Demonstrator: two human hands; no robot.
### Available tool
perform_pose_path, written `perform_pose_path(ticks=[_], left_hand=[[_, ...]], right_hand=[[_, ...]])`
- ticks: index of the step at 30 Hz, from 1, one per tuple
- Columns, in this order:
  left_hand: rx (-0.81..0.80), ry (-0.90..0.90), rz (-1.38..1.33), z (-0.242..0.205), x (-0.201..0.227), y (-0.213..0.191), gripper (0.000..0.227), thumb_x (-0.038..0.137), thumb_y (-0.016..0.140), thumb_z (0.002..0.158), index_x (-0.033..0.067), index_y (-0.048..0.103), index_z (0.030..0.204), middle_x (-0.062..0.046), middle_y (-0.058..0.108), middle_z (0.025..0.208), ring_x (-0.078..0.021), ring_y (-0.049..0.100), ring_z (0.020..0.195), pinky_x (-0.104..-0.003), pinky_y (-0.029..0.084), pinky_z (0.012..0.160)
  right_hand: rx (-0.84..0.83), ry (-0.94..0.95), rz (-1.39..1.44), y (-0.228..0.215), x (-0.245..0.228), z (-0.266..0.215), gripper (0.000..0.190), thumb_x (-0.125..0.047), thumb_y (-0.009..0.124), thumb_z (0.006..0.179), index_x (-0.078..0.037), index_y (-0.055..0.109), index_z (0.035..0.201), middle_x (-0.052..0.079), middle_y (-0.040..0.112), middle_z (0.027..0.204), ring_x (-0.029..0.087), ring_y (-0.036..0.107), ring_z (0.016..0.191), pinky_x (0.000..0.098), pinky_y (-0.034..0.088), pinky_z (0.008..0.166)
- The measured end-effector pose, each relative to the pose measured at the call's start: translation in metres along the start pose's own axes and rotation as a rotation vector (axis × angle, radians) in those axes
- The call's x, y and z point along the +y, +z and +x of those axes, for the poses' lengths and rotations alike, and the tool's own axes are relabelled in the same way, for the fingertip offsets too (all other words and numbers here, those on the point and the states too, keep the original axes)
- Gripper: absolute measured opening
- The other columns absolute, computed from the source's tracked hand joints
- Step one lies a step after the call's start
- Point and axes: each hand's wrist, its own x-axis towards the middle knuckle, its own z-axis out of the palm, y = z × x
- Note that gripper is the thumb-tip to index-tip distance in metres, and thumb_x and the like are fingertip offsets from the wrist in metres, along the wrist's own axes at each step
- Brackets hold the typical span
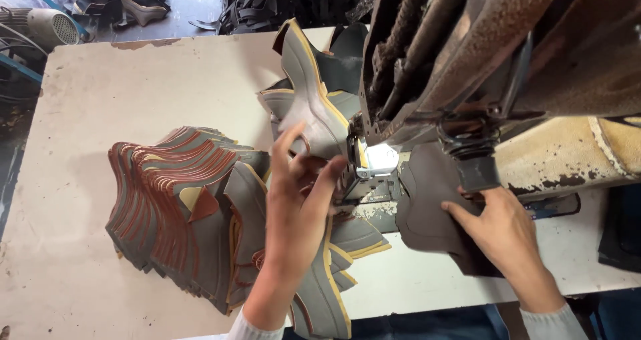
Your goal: The person repeatedly feeds gray shoe upper pieces with yellow and red trim under a sewing machine needle, guiding them by hand to stitch along the edges. Finished pieces are stacked on the table as the process continues.
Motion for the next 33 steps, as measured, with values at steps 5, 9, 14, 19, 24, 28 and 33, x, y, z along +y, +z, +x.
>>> perform_pose_path(ticks=[5,9,14,19,24,28,33], left_hand=[[0.136,0.318,1.244,-0.054,-0.041,-0.036,0.069,0.036,0.090,0.059,0.0047,0.065,0.115,-0.014,0.065,0.099,-0.0372,0.060,0.099,-0.046,0.046,0.080],[0.133,0.095,1.297,-0.072,-0.064,-0.045,0.072,0.038,0.090,0.060,0.0064,0.063,0.119,-0.011,0.062,0.114,-0.0321,0.054,0.108,-0.045,0.041,0.091],[0.255,0.216,1.142,-0.076,-0.093,-0.058,0.024,0.015,0.078,0.084,0.0122,0.064,0.104,-0.006,0.072,0.093,-0.0292,0.068,0.094,-0.042,0.053,0.082],[0.234,0.001,0.701,-0.070,-0.054,-0.080,0.028,0.013,0.072,0.090,0.0066,0.068,0.117,-0.008,0.077,0.090,-0.0178,0.069,0.085,-0.030,0.054,0.076],[0.077,-0.055,0.330,-0.074,-0.043,-0.092,0.030,0.006,0.066,0.089,-0.0005,0.072,0.118,-0.010,0.075,0.093,-0.0040,0.063,0.087,-0.023,0.052,0.078],[0.049,-0.089,0.617,-0.078,-0.059,-0.093,0.031,0.009,0.067,0.093,-0.0036,0.064,0.122,-0.007,0.073,0.086,-0.0038,0.058,0.082,-0.024,0.052,0.074],[0.104,-0.059,0.365,-0.085,-0.034,-0.095,0.021,0.009,0.072,0.093,-0.0042,0.071,0.109,-0.001,0.070,0.081,-0.0036,0.054,0.076,-0.022,0.049,0.067]], right_hand=[[0.119,-0.159,0.031,0.006,0.021,0.004,0.029,-0.030,0.074,0.091,-0.006,0.078,0.106,0.016,0.077,0.090,0.034,0.072,0.072,0.0447,0.053,0.066],[0.214,-0.187,0.133,-0.009,0.004,-0.017,0.029,-0.023,0.078,0.092,-0.002,0.075,0.112,0.018,0.074,0.087,0.029,0.071,0.073,0.0401,0.053,0.066],[-0.124,-0.114,0.775,0.001,-0.012,-0.054,0.025,-0.007,0.077,0.084,0.000,0.073,0.108,0.007,0.081,0.085,0.011,0.069,0.068,0.0282,0.054,0.057],[-0.280,-0.170,0.866,0.024,-0.049,-0.088,0.021,-0.004,0.078,0.083,0.005,0.074,0.102,0.009,0.080,0.080,0.012,0.073,0.068,0.0264,0.057,0.061],[-0.488,-0.178,1.049,0.041,-0.072,-0.106,0.018,-0.004,0.075,0.086,0.006,0.074,0.102,0.009,0.081,0.084,0.011,0.074,0.071,0.0264,0.060,0.065],[-0.606,-0.371,1.078,0.058,-0.096,-0.118,0.015,-0.009,0.077,0.092,0.005,0.072,0.095,0.005,0.078,0.081,0.010,0.073,0.070,0.0271,0.059,0.062],[-0.658,-0.253,0.840,0.078,-0.106,-0.099,0.018,-0.020,0.065,0.095,-0.004,0.072,0.098,0.002,0.068,0.063,0.007,0.064,0.052,0.0243,0.052,0.050]])
